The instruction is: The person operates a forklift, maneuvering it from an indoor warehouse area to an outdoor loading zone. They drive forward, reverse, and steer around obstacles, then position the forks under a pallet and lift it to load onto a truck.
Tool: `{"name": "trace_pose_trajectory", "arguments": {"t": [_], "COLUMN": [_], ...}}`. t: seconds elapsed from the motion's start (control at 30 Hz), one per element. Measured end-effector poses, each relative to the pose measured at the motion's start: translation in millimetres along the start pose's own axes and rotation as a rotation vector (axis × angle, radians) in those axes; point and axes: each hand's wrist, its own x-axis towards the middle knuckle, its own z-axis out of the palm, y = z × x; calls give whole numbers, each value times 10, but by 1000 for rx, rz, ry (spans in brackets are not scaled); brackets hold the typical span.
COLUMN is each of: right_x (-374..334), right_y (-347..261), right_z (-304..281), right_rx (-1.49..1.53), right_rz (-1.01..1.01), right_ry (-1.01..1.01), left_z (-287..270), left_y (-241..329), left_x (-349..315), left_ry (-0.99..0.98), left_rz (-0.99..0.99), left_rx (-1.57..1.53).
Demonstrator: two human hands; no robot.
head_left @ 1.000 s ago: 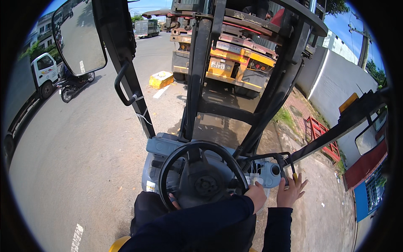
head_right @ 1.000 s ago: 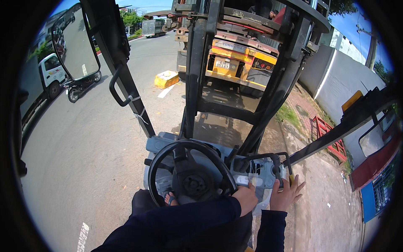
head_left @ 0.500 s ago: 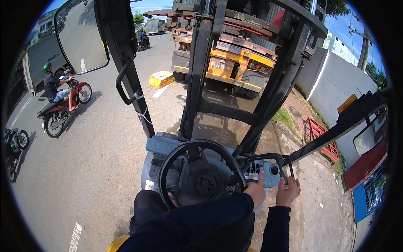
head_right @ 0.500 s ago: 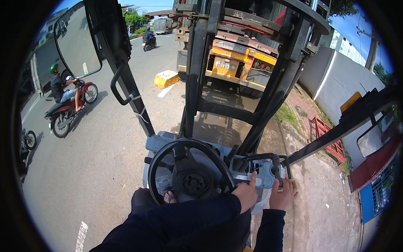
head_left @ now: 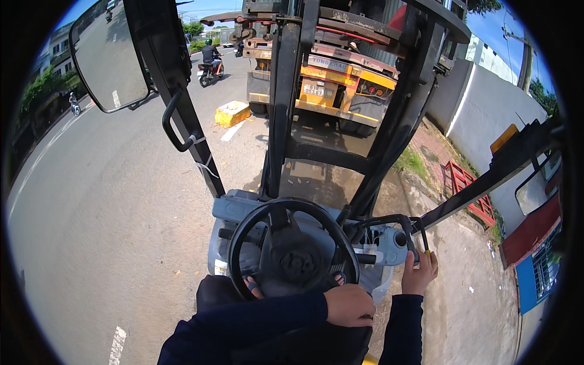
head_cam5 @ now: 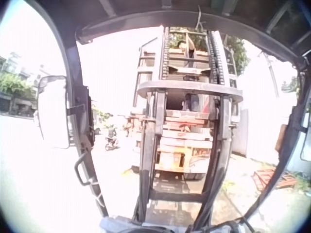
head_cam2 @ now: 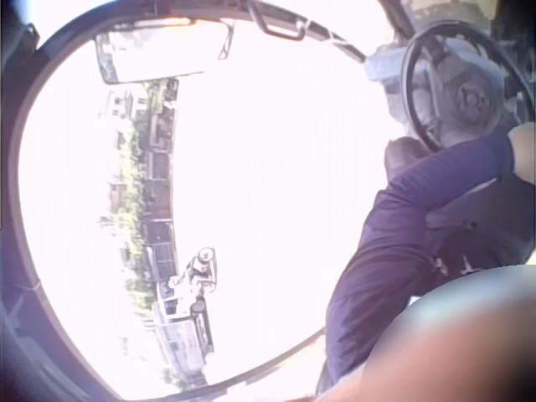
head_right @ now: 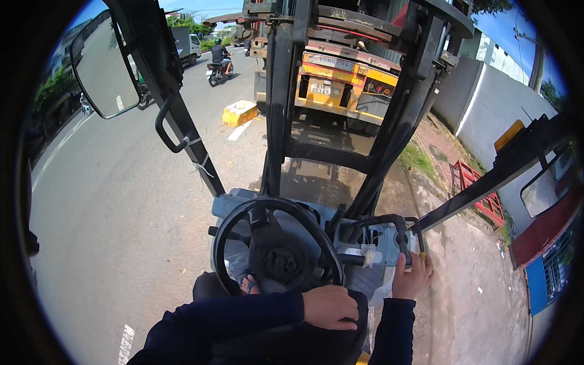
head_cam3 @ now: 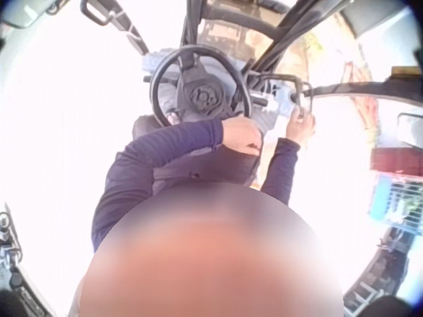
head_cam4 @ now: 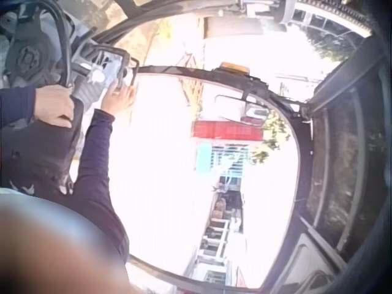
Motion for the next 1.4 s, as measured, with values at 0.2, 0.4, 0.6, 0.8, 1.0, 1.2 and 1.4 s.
{"name": "trace_pose_trajectory", "arguments": {"t": [0.2, 0.4, 0.6, 0.8, 1.0, 1.2, 1.4], "right_x": [-162, -281, -184, -92, -189, -202, -518], "right_y": [-109, -270, -223, -115, -197, -249, -189], "right_z": [-335, -490, -594, -829, -1143, -1314, -1111], "right_rx": [6, 4, 16, 50, 77, 38, 1], "right_rz": [63, 72, 67, 72, 102, 208, 221], "right_ry": [-44, -41, -34, -22, -130, -152, -127], "left_z": [220, 443, 536, 170, -25, 381, 430], "left_y": [390, 472, 742, 953, 1038, 1303, 1159], "left_x": [-400, -919, -1477, -2146, -2390, -2015, -1852], "left_ry": [156, 319, 452, 500, 844, 920, 913], "left_rz": [101, 99, 7, -225, -450, -451, -466], "left_rx": [134, 262, 279, 450, 499, 469, 385]}}
